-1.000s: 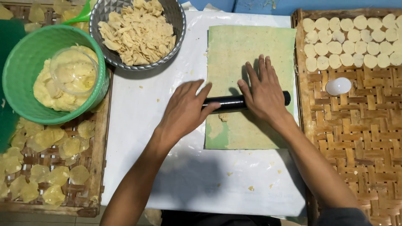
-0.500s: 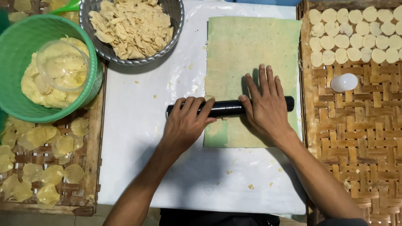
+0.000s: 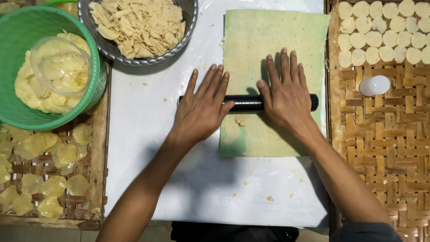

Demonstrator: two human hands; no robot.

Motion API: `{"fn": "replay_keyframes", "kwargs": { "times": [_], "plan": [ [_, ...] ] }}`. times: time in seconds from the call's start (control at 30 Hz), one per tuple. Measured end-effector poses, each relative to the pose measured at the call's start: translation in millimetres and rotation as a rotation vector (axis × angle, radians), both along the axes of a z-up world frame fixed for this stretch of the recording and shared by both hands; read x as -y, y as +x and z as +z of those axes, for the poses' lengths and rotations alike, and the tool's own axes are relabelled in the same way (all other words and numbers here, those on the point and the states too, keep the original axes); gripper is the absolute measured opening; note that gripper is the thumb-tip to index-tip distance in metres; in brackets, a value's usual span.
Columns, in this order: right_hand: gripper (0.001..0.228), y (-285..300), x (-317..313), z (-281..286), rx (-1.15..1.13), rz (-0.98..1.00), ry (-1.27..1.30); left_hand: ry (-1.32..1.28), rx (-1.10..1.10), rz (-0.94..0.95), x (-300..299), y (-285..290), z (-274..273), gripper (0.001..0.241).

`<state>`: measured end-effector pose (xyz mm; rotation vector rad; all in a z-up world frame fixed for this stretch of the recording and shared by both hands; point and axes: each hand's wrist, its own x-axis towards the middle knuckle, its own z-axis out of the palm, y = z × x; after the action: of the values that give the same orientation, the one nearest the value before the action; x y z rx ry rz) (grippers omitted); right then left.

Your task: Preparing dough by rolling it thin with a rolling pin and cutting it into circular pieces using a small round mold.

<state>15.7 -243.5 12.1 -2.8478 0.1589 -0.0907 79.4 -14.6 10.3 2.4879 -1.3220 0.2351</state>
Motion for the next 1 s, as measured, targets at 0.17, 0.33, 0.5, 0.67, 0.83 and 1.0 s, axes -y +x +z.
{"fn": "replay_keyframes", "kwargs": {
  "times": [0.17, 0.33, 0.5, 0.67, 0.83, 1.0],
  "plan": [
    [0.074, -21, -2, 0, -0.098, -0.012, 0.027, -0.018, -0.041, -0.028, -11, -24, 2, 0.062],
    [0.079, 5, 10, 15, -0.061, -0.058, 0.146, -0.075, -0.096, 0.022, 2, 16, 13, 0.061],
    [0.079, -7, 2, 16, -0.049, -0.047, 0.121, 0.008, -0.139, 0.111, 4, 11, -7, 0.067],
    [0.069, -34, -4, -12, 0.055, -0.040, -0.037, -0.028, 0.117, 0.180, -3, -25, -9, 0.058],
    [0.065, -65, -11, -32, 0.175, -0.027, -0.117, -0.069, 0.099, 0.200, -10, -57, -7, 0.060],
    [0.066, -101, -20, -41, 0.216, -0.002, -0.081, -0.037, 0.156, 0.191, -23, -89, -21, 0.062]
  ]
}}
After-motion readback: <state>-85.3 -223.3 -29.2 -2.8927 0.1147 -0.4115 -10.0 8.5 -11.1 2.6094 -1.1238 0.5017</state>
